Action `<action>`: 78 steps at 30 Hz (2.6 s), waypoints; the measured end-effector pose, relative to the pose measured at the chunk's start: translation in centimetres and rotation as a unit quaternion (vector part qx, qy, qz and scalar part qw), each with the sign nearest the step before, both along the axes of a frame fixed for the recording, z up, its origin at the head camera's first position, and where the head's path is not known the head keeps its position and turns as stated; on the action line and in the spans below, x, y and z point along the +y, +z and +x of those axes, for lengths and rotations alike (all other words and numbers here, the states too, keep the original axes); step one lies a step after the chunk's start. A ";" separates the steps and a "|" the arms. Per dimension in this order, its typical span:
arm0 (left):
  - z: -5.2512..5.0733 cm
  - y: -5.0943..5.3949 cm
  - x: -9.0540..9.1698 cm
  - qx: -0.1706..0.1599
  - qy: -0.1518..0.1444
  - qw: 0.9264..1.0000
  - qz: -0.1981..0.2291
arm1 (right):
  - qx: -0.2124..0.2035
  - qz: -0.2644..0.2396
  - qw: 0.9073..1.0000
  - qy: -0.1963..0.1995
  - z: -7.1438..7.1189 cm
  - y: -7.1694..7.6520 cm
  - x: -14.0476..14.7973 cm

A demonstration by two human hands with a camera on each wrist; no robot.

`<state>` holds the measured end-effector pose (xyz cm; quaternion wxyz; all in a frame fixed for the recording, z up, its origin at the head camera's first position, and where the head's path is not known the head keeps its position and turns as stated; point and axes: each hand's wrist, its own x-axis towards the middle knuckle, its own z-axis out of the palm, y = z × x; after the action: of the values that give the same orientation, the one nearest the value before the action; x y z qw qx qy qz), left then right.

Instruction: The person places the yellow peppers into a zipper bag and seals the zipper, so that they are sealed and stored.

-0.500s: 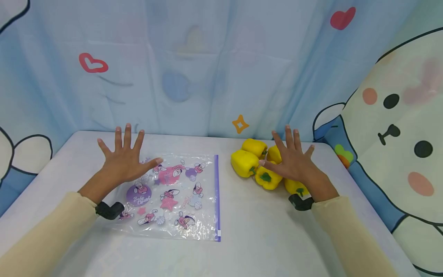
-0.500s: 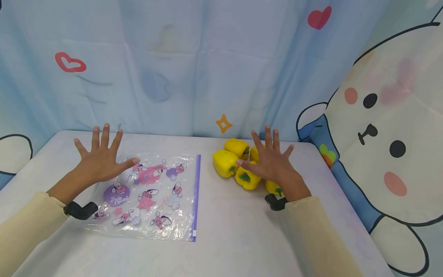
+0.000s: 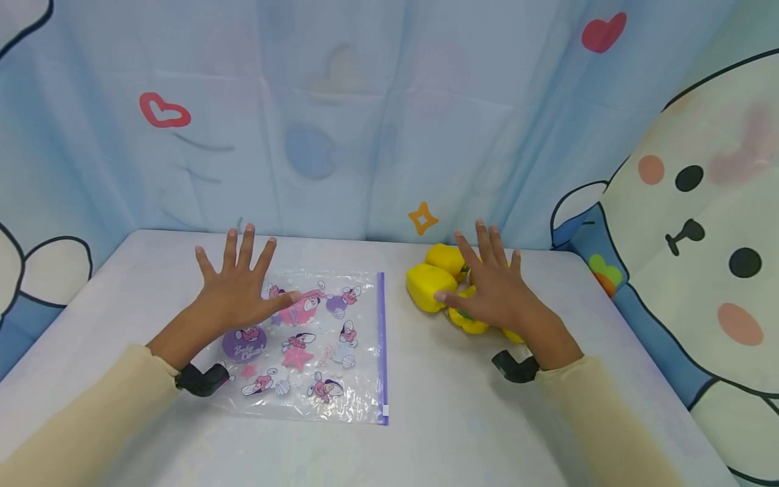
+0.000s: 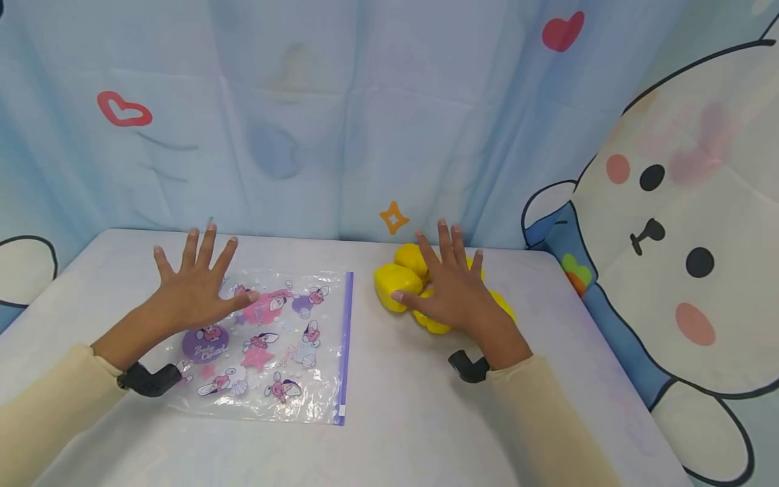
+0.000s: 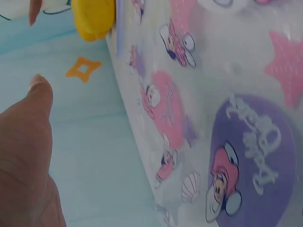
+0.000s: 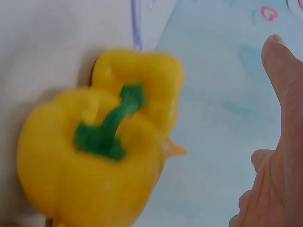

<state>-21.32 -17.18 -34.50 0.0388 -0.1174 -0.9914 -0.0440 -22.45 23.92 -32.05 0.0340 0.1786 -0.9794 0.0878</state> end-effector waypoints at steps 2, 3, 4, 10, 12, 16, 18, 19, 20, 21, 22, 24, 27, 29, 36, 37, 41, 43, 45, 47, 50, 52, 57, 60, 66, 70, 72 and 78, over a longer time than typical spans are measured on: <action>0.3 0.0 0.5 -0.006 -0.011 1.000 -0.005 | 0.011 -0.008 1.000 0.020 0.3 -0.2 -0.6; 0.4 0.0 0.8 -0.008 -0.016 1.000 -0.007 | 0.014 -0.013 0.999 0.029 0.4 -0.3 -0.9; 0.6 -0.1 1.1 -0.010 -0.024 1.000 -0.007 | 0.014 -0.017 0.999 0.038 0.6 -0.3 -1.3; 1.8 -0.7 2.7 -0.010 -0.062 0.998 0.008 | -0.006 -0.042 0.997 0.071 1.8 -0.6 -2.9; 2.2 -1.1 3.2 -0.007 -0.071 0.997 0.010 | -0.013 -0.044 0.996 0.080 2.2 -0.9 -3.4; 2.8 -1.9 4.2 -0.008 -0.087 0.996 0.013 | -0.026 -0.044 0.994 0.094 2.8 -1.6 -4.3; 3.0 -2.4 4.6 -0.010 -0.095 0.995 0.016 | -0.032 -0.042 0.994 0.100 3.1 -2.0 -4.6; 3.1 -2.7 4.8 -0.012 -0.098 0.995 0.019 | -0.033 -0.040 0.993 0.102 3.2 -2.3 -4.8; 3.1 -2.9 4.9 -0.015 -0.102 0.994 0.022 | -0.035 -0.039 0.993 0.106 3.3 -2.5 -4.9; 3.2 -3.2 5.1 -0.019 -0.104 0.994 0.023 | -0.036 -0.036 0.993 0.108 3.4 -2.7 -5.1; 3.3 -3.5 5.2 -0.023 -0.106 0.994 0.024 | -0.036 -0.033 0.992 0.113 3.4 -2.9 -5.3; 3.4 -4.0 5.3 -0.028 -0.110 0.993 0.026 | -0.038 -0.027 0.992 0.120 3.6 -3.4 -5.6; 3.5 -4.6 5.6 -0.034 -0.116 0.992 0.025 | -0.043 -0.019 0.991 0.129 3.8 -3.9 -6.0; 3.6 -4.9 5.8 -0.033 -0.121 0.992 0.019 | -0.050 -0.016 0.990 0.134 3.9 -4.3 -6.3; 4.3 -5.2 6.3 -0.056 -0.144 0.988 0.027 | -0.078 0.009 0.987 0.140 4.1 -5.4 -6.8; 4.4 -5.2 6.4 -0.061 -0.147 0.987 0.031 | -0.084 0.015 0.987 0.138 4.1 -5.6 -6.8; 4.5 -5.5 6.6 -0.095 -0.153 0.983 0.036 | -0.106 0.027 0.985 0.136 4.2 -6.0 -6.9; 4.5 -5.6 6.7 -0.112 -0.154 0.981 0.038 | -0.113 0.029 0.983 0.139 4.3 -6.0 -6.9; 4.5 -5.7 6.7 -0.125 -0.156 0.979 0.039 | -0.121 0.031 0.982 0.141 4.3 -6.1 -7.0; 4.6 -5.8 6.8 -0.134 -0.158 0.978 0.041 | -0.132 0.038 0.981 0.139 4.4 -6.1 -7.1; 4.6 -5.9 6.8 -0.143 -0.160 0.976 0.041 | -0.156 0.048 0.978 0.133 4.4 -6.1 -7.2; 4.7 -5.9 6.8 -0.148 -0.160 0.975 0.042 | -0.175 0.054 0.975 0.126 4.3 -6.2 -7.3; 4.7 -6.0 6.8 -0.154 -0.161 0.974 0.029 | -0.198 0.065 0.970 0.122 4.2 -6.3 -7.4; 4.6 -6.0 6.8 -0.157 -0.163 0.974 0.011 | -0.200 0.062 0.970 0.128 4.2 -6.3 -7.4; 4.8 -5.6 6.9 -0.162 -0.163 0.973 0.001 | -0.189 0.063 0.969 0.145 4.2 -6.4 -7.3; 4.8 -5.7 6.9 -0.167 -0.161 0.973 0.001 | -0.187 0.054 0.969 0.153 4.3 -6.5 -7.1; 4.8 -5.7 6.8 -0.170 -0.160 0.972 0.002 | -0.187 0.047 0.969 0.158 4.5 -6.4 -7.1; 4.9 -5.8 6.7 -0.172 -0.160 0.972 0.007 | -0.192 0.031 0.968 0.161 4.9 -6.3 -7.2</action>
<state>-16.43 -10.46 -40.33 -0.1386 -0.2647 -0.9513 -0.0762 -17.57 16.74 -38.32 -0.1751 0.3149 -0.9281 0.0942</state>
